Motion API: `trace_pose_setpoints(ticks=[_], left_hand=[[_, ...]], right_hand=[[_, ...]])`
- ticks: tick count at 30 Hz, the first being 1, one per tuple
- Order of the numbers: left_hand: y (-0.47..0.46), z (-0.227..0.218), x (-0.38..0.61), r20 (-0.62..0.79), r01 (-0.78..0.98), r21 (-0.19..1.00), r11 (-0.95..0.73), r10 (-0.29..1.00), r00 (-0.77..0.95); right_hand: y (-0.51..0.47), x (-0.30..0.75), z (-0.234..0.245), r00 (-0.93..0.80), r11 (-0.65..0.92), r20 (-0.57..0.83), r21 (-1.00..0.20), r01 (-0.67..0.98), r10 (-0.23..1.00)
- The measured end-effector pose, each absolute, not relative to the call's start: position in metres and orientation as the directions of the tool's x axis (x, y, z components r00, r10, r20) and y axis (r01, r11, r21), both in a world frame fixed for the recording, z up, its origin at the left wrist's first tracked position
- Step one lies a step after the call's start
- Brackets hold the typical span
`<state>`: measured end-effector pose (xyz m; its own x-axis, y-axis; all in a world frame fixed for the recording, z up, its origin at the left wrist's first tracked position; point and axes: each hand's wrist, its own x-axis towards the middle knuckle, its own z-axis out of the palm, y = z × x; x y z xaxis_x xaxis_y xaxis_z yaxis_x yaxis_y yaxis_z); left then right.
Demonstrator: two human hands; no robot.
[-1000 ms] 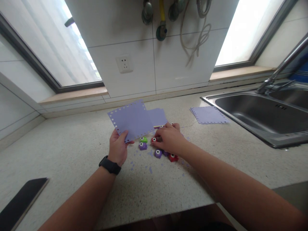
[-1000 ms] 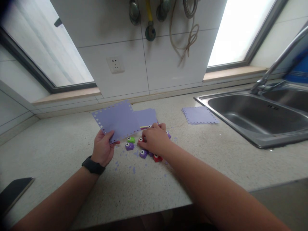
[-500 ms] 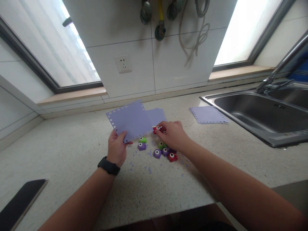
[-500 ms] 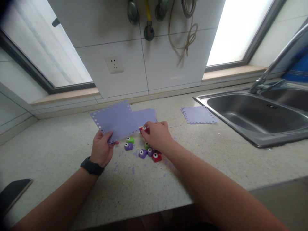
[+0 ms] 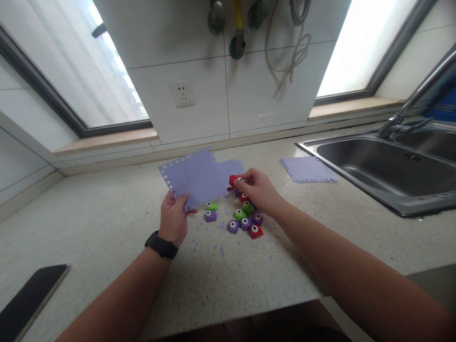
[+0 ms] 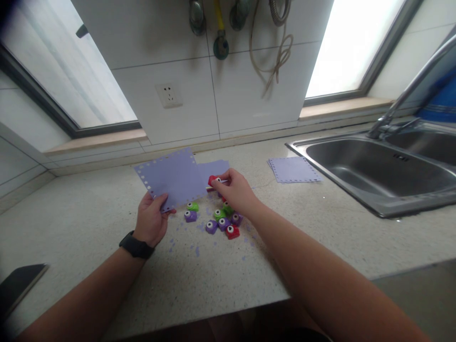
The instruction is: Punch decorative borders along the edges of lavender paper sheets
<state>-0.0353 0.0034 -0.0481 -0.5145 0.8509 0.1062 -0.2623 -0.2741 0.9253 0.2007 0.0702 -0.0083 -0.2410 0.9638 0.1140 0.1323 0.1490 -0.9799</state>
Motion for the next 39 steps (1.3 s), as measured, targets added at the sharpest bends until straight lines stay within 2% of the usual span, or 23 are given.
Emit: trace_pose_setpoints(ticks=[5, 11, 24, 39], left_hand=[[0.003, -0.049, -0.035, 0.121, -0.258, 0.926, -0.275, 0.865, -0.487], [0.003, -0.052, -0.036, 0.150, -0.237, 0.928, -0.286, 0.873, -0.464], [0.001, -0.057, -0.037, 0.227, -0.178, 0.931, -0.320, 0.886, -0.405], [0.000, -0.058, -0.038, 0.245, -0.155, 0.931, -0.330, 0.881, -0.404]], right_hand=[[0.070, 0.201, -0.008, -0.267, 0.035, 0.044, -0.999, -0.038, 0.963], [0.077, 0.203, -0.013, -0.291, 0.074, 0.146, -0.967, -0.244, 0.945], [0.078, 0.202, -0.009, -0.305, 0.018, 0.142, -0.926, -0.377, 0.942], [0.081, 0.204, -0.016, -0.350, 0.029, 0.146, -0.947, -0.319, 0.925]])
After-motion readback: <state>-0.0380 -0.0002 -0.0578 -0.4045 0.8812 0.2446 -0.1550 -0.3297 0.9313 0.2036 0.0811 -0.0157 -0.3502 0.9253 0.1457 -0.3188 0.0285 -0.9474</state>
